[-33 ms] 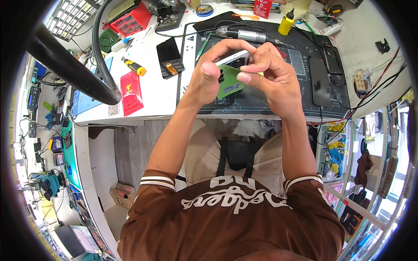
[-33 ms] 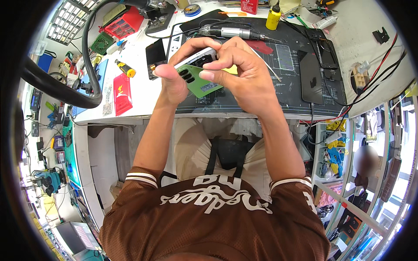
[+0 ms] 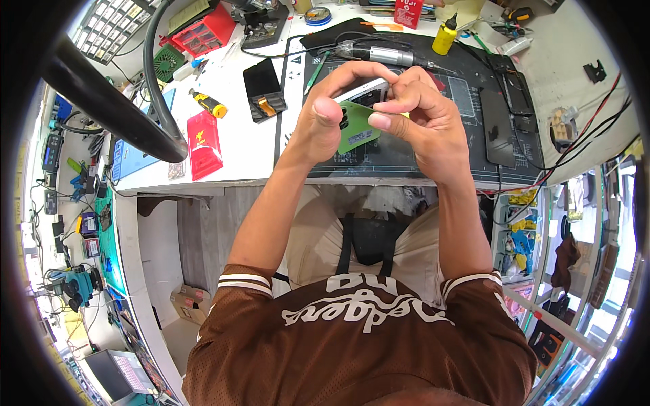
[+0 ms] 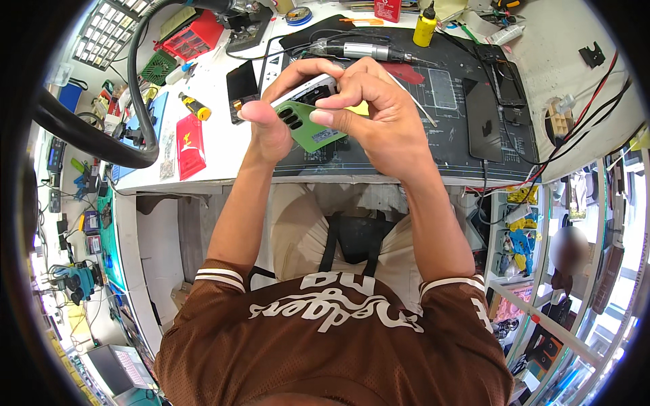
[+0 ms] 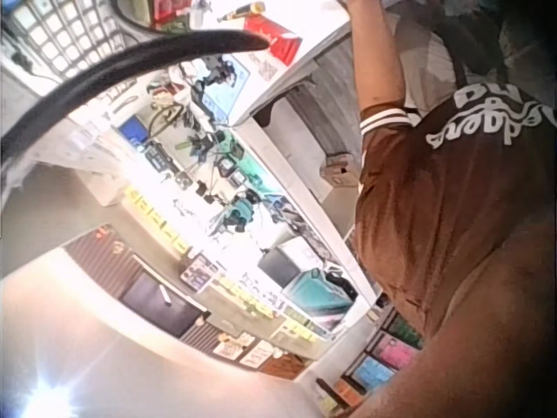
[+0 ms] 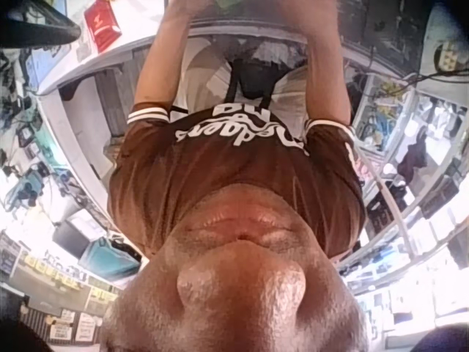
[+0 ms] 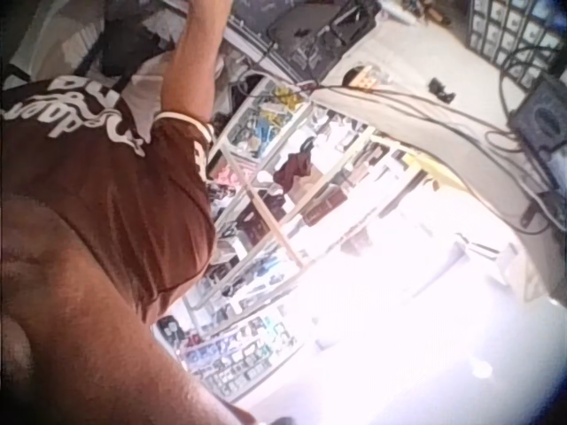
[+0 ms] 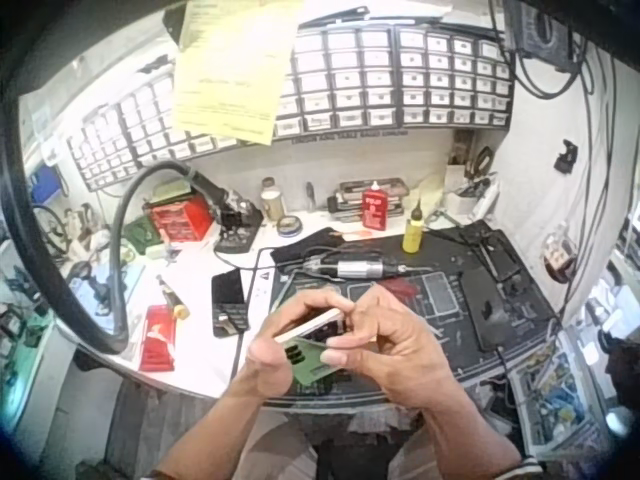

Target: The person removes the green back cover from a smartphone by hand, then detaches the internal battery and sets it aside on the workbench.

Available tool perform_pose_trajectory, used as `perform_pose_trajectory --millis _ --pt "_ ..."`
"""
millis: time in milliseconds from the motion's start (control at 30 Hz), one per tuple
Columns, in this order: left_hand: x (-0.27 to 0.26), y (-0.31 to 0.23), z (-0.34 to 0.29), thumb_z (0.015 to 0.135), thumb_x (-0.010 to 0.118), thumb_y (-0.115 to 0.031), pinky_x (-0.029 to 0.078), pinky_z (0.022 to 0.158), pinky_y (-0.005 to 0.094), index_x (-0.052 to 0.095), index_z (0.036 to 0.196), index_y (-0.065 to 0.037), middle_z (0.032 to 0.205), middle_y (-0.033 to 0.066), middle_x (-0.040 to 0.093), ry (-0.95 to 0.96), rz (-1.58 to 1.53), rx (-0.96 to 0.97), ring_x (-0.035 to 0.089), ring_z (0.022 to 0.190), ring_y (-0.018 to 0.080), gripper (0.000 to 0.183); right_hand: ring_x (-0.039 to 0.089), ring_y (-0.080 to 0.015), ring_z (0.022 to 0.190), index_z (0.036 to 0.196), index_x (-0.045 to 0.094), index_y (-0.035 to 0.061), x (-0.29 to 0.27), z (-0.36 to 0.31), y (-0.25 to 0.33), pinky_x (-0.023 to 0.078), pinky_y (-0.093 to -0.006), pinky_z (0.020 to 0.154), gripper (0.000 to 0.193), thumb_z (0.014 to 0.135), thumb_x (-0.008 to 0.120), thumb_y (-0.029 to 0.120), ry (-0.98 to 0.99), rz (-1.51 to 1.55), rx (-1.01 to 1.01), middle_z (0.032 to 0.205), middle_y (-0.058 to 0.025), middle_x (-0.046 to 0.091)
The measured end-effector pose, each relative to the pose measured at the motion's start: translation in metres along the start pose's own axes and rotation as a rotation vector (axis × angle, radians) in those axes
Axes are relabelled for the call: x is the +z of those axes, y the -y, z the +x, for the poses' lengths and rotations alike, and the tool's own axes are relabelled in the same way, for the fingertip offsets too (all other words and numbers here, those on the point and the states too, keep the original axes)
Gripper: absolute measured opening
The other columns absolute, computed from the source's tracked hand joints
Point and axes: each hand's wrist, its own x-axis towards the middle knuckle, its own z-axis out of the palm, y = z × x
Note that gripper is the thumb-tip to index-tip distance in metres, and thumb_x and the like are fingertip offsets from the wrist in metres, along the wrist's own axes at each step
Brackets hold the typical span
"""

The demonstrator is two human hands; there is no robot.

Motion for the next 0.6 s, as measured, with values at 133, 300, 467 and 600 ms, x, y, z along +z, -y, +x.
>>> perform_pose_trajectory --millis 133,300,467,600 --pt "-0.004 0.003 0.007 0.079 0.032 -0.102 0.054 0.098 0.0333 0.061 0.131 0.001 0.122 0.0105 0.068 -0.015 0.030 0.011 0.066 0.114 0.0179 0.119 0.058 -0.0127 0.097 0.097 0.079 0.0064 0.001 0.005 -0.003 0.048 -0.0286 0.086 0.016 0.084 0.086 0.003 -0.058 -0.037 -0.038 0.099 -0.0005 0.062" --pt "-0.003 0.000 0.006 0.081 0.018 -0.100 0.057 0.095 0.0347 0.058 0.134 -0.001 0.122 0.0130 0.069 -0.014 -0.117 -0.072 0.069 0.111 0.0195 0.119 0.062 -0.0122 0.095 0.103 0.079 0.0046 0.015 0.004 0.012 0.050 -0.0287 0.085 0.018 0.086 0.085 0.007 -0.133 -0.264 -0.016 0.100 -0.0024 0.068" --pt "-0.002 -0.001 0.009 0.079 0.014 -0.101 0.058 0.093 0.0350 0.059 0.134 -0.001 0.122 0.0137 0.069 0.027 -0.104 -0.063 0.068 0.111 0.0193 0.122 0.060 -0.0102 0.091 0.100 0.078 0.0029 0.008 0.013 0.021 0.048 -0.0267 0.083 0.015 0.087 0.085 0.005 -0.037 -0.462 -0.061 0.098 -0.0019 0.068" --pt "-0.003 0.006 0.006 0.080 0.016 -0.101 0.055 0.100 0.0358 0.059 0.134 0.002 0.127 0.0141 0.067 -0.021 -0.140 -0.043 0.065 0.118 0.0198 0.124 0.058 -0.0101 0.088 0.095 0.079 0.0035 0.001 0.019 0.012 0.047 -0.0267 0.079 0.012 0.086 0.086 0.007 0.041 -0.284 -0.028 0.092 -0.0006 0.065"
